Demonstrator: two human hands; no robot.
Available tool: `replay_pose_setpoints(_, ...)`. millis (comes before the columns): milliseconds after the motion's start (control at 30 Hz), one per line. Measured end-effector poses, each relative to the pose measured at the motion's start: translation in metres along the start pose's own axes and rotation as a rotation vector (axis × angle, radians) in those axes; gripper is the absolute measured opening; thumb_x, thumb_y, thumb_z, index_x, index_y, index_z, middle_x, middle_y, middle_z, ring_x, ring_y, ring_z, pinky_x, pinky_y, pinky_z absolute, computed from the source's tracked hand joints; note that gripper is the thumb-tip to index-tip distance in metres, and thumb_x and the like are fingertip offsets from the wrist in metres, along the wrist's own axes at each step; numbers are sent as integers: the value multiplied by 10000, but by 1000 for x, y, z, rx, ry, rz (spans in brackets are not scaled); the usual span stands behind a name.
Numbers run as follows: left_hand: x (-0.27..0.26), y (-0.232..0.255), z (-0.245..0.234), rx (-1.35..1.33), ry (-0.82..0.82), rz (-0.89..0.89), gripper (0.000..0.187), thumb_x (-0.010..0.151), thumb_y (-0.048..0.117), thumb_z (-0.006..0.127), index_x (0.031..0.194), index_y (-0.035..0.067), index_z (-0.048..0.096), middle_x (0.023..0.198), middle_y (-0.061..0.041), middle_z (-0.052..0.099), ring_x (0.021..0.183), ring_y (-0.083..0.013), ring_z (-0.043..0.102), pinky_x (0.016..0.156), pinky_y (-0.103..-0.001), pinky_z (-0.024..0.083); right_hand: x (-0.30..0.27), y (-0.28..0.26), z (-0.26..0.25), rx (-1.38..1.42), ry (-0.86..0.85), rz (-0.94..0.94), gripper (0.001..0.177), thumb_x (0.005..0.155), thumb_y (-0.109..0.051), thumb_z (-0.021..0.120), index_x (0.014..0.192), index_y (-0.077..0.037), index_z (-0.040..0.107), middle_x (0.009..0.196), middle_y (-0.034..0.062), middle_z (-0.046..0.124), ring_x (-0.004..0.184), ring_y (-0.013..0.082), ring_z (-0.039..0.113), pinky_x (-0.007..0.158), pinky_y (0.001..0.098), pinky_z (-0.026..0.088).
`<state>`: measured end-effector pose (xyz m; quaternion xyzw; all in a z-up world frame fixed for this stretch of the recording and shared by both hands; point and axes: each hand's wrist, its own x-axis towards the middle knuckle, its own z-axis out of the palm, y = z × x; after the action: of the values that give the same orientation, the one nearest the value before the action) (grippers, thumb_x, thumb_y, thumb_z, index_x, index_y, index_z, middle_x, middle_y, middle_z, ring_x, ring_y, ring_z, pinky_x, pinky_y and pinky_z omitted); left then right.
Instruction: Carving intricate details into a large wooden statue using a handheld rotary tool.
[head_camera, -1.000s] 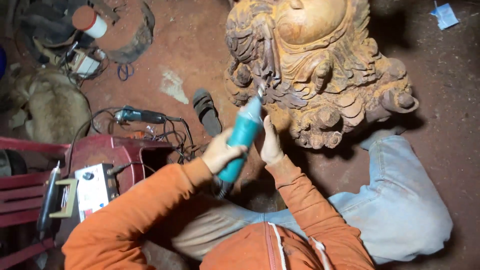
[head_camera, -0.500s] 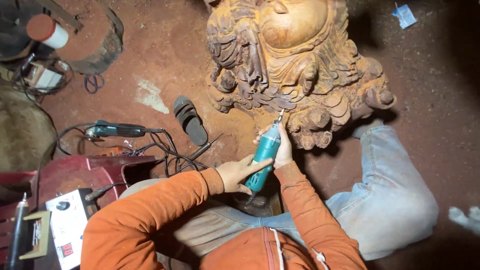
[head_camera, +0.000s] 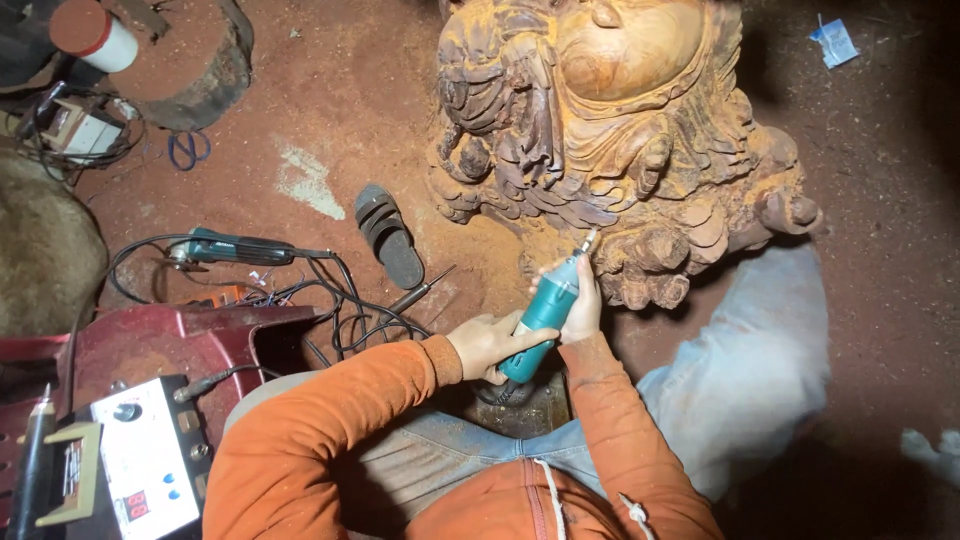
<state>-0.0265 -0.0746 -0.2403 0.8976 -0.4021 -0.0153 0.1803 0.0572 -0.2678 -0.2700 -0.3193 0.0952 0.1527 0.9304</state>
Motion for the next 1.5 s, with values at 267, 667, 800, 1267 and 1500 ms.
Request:
replay_pose_setpoints(267, 58, 22, -21, -970, -55, -567, 1281, 657, 343, 801, 1638, 343, -23, 1565, -242, 318, 1365, -427, 445, 1130, -498, 408, 10, 11, -29, -311, 219, -224, 392, 1044, -415, 595, 1046, -25, 638, 991, 181, 725, 892, 278, 745, 810, 430, 646)
replay_pose_setpoints(667, 86, 29, -9, -927, 102, -817, 1127, 678, 425, 843, 1594, 482, 189, 1304, -248, 638, 1226, -440, 603, 1068, -498, 493, -10, -34, 42, -895, 421, -222, 508, 1067, -432, 535, 1307, 4, 636, 1262, 206, 661, 1268, 300, 580, 1107, 477, 432)
replay_pose_setpoints(800, 89, 18, -18, -924, 105, -784, 1088, 702, 368, 845, 1596, 446, 230, 1310, -276, 629, 1241, -485, 577, 1079, -540, 464, 3, -28, 37, -812, 456, -285, 434, 1088, -410, 501, 1208, -41, 697, 1035, 131, 760, 1068, 225, 688, 994, 414, 499)
replay_pose_setpoints(1267, 88, 10, -29, -960, 72, -757, 1084, 691, 379, 845, 1590, 440, 241, 1373, -266, 590, 1281, -478, 548, 1118, -542, 437, 6, -25, 42, -893, 492, -359, 373, 1092, -347, 484, 1070, -50, 709, 954, 137, 757, 975, 230, 697, 937, 403, 504)
replay_pose_setpoints(1500, 87, 14, -26, -987, 99, -752, 1077, 702, 348, 836, 1598, 406, 242, 1400, -280, 568, 1292, -493, 532, 1120, -556, 431, 7, -29, 37, -929, 455, -351, 370, 1091, -366, 476, 1025, -79, 700, 925, 92, 778, 946, 206, 711, 916, 388, 512)
